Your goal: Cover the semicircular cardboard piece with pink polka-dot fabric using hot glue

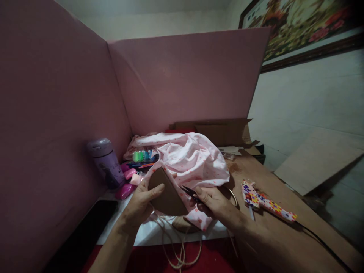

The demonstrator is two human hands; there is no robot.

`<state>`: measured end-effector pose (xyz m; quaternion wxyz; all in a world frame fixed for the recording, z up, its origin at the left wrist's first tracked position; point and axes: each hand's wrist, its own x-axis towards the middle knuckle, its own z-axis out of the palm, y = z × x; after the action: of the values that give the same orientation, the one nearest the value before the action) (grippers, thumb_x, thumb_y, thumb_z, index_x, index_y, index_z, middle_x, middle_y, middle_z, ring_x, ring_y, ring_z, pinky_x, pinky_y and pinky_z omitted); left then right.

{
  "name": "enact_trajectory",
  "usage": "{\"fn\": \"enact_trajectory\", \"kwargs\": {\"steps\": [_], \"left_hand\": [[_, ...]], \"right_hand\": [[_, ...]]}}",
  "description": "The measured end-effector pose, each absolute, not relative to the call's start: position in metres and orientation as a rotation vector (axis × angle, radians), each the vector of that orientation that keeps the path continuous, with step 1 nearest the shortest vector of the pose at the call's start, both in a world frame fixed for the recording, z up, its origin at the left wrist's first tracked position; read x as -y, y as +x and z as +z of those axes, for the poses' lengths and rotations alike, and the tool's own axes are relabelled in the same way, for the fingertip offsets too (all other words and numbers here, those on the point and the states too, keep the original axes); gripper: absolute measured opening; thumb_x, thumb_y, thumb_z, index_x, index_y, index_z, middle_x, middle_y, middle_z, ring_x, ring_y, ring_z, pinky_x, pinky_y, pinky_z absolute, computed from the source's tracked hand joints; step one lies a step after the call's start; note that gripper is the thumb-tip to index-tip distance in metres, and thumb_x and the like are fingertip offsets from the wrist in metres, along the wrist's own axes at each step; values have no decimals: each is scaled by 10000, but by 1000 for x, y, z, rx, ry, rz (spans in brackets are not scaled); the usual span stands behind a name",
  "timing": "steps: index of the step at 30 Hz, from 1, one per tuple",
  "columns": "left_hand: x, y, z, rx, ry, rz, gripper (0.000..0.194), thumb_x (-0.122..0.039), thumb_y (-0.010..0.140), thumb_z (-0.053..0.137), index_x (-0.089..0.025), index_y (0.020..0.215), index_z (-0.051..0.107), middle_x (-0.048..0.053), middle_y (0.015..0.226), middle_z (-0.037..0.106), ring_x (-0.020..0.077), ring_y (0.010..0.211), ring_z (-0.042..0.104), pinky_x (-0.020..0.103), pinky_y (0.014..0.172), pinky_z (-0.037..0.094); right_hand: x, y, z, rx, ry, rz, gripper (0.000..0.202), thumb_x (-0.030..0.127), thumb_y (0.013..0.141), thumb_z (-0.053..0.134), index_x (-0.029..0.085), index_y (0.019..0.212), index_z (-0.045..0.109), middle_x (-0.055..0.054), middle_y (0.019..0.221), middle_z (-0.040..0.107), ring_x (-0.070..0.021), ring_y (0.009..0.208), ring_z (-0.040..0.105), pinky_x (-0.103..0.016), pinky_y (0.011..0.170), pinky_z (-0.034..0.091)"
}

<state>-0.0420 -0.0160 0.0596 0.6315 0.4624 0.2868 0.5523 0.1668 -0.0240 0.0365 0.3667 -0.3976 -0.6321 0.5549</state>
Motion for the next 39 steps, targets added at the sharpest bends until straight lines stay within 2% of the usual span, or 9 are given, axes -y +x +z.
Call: {"fn": "enact_trajectory", "kwargs": {"steps": [11, 26, 35, 39], "left_hand": [[16, -43, 59, -641, 1061, 1256, 462, -152, 708, 651, -244, 1149, 549, 63, 998, 692, 212, 880, 646, 263, 739, 505], [14, -42, 57, -641, 1068, 1254, 443, -146, 716, 644, -260, 1135, 555, 50, 979, 696, 203, 880, 646, 260, 751, 502], [13, -43, 57, -635, 1073, 1242, 466, -148, 710, 652, -235, 1154, 539, 64, 984, 694, 206, 859, 651, 267, 739, 505], [15, -42, 57, -638, 1068, 1227, 393, -140, 711, 648, -215, 1092, 585, 64, 973, 699, 202, 860, 650, 253, 732, 504]], "right_hand": [[25, 168, 36, 1617, -1012, 1428, 573, 634, 813, 364, 111, 751, 589, 50, 517, 346, -61, 437, 260, -210, 401, 151], [26, 168, 39, 1645, -989, 1421, 533, 578, 847, 369, 110, 729, 593, 55, 508, 314, -58, 434, 227, -212, 392, 135], [27, 170, 41, 1739, -1012, 1268, 535, 544, 873, 351, 100, 732, 614, 14, 584, 426, -75, 518, 351, -210, 472, 246], [25, 171, 41, 1765, -1059, 1224, 544, 551, 871, 344, 103, 721, 613, 14, 562, 415, -80, 510, 349, -213, 452, 220]]}}
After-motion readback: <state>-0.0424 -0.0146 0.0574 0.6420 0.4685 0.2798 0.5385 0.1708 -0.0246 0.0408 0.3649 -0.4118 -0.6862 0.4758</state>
